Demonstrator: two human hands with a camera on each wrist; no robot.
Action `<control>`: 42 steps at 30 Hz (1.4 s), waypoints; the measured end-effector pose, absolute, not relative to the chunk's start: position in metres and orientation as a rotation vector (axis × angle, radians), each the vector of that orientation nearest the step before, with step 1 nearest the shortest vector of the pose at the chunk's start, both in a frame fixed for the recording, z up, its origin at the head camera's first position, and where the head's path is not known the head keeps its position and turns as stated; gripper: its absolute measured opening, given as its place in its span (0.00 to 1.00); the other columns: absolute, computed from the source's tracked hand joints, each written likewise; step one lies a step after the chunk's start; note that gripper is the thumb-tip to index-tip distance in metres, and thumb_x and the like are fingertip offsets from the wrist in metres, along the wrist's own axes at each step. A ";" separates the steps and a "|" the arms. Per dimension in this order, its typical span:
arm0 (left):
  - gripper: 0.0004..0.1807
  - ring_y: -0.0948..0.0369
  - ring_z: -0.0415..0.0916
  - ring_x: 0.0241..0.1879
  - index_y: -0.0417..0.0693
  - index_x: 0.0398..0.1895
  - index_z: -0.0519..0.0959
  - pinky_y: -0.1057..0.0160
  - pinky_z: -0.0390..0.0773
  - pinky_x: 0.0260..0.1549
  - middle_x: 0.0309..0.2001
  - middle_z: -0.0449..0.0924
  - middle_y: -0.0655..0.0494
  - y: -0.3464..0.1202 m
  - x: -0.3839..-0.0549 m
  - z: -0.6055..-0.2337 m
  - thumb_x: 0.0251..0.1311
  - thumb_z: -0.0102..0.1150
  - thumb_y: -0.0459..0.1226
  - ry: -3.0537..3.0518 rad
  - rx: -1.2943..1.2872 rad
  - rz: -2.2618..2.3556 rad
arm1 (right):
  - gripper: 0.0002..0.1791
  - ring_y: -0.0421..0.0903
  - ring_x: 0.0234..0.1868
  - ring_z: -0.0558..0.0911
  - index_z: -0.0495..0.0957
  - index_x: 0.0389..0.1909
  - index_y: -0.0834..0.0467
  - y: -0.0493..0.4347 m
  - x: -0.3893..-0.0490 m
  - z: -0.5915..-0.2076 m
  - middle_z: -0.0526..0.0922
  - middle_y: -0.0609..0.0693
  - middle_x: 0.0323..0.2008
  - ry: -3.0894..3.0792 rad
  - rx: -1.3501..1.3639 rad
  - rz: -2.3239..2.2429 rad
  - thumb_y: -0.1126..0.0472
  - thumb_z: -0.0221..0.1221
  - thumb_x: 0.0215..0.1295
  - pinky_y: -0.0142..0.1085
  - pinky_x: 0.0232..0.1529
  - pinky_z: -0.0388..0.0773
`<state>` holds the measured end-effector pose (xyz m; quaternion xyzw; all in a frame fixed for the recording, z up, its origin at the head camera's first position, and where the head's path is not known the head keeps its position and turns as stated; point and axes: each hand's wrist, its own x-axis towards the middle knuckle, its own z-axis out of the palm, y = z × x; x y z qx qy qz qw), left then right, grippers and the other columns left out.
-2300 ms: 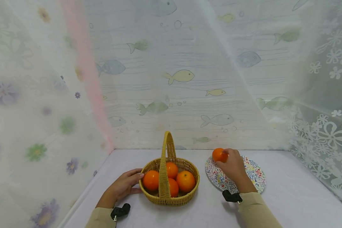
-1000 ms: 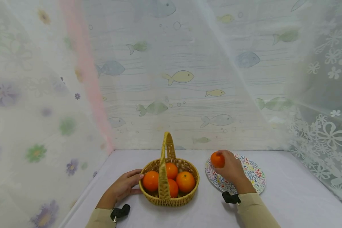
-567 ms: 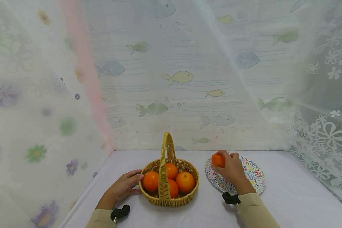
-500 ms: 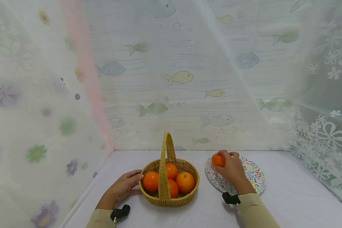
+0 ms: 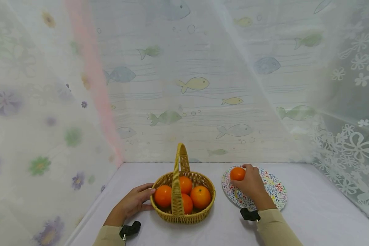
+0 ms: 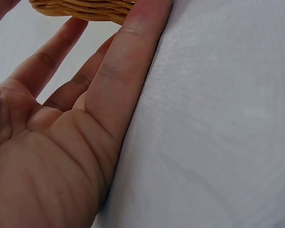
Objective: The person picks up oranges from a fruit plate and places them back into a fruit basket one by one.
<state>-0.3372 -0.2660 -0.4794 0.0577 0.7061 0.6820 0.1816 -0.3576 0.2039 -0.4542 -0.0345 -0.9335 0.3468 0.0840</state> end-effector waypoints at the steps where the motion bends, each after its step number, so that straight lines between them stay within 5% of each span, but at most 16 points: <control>1: 0.37 0.53 0.79 0.61 0.43 0.77 0.65 0.45 0.85 0.54 0.71 0.72 0.43 -0.266 -0.338 -0.480 0.72 0.62 0.49 1.994 0.163 1.926 | 0.50 0.67 0.56 0.76 0.60 0.72 0.65 0.204 -0.358 -0.454 0.65 0.69 0.61 -2.787 -0.112 1.030 0.49 0.75 0.56 0.63 0.59 0.80; 6: 0.37 0.52 0.79 0.62 0.43 0.77 0.64 0.45 0.85 0.54 0.72 0.71 0.42 -0.266 -0.338 -0.480 0.72 0.61 0.50 2.003 0.163 1.920 | 0.50 0.67 0.57 0.75 0.62 0.71 0.67 0.203 -0.357 -0.450 0.62 0.69 0.62 -2.761 -0.109 1.056 0.47 0.75 0.55 0.63 0.58 0.81; 14: 0.37 0.53 0.79 0.61 0.43 0.77 0.64 0.45 0.85 0.53 0.71 0.72 0.43 -0.266 -0.337 -0.481 0.72 0.62 0.50 1.992 0.156 1.929 | 0.47 0.61 0.51 0.79 0.58 0.68 0.62 0.200 -0.355 -0.440 0.75 0.65 0.58 -2.710 -0.008 1.129 0.49 0.74 0.54 0.57 0.53 0.86; 23: 0.37 0.54 0.79 0.61 0.43 0.77 0.64 0.45 0.85 0.53 0.71 0.72 0.43 -0.266 -0.337 -0.480 0.72 0.61 0.49 1.993 0.163 1.931 | 0.41 0.60 0.54 0.78 0.66 0.68 0.58 0.195 -0.351 -0.430 0.71 0.61 0.60 -2.639 0.087 1.062 0.49 0.72 0.57 0.58 0.52 0.85; 37: 0.36 0.53 0.80 0.60 0.44 0.77 0.65 0.46 0.86 0.53 0.71 0.73 0.44 -0.266 -0.336 -0.480 0.72 0.61 0.50 2.000 0.146 1.926 | 0.41 0.57 0.47 0.81 0.62 0.63 0.53 0.187 -0.339 -0.410 0.77 0.59 0.55 -2.508 0.230 1.204 0.50 0.76 0.55 0.49 0.47 0.88; 42: 0.37 0.54 0.80 0.60 0.44 0.77 0.65 0.46 0.86 0.53 0.71 0.73 0.44 -0.266 -0.336 -0.480 0.71 0.62 0.50 2.003 0.147 1.923 | 0.35 0.55 0.46 0.80 0.70 0.62 0.49 0.180 -0.334 -0.402 0.75 0.54 0.55 -2.444 0.318 1.197 0.50 0.76 0.56 0.45 0.42 0.88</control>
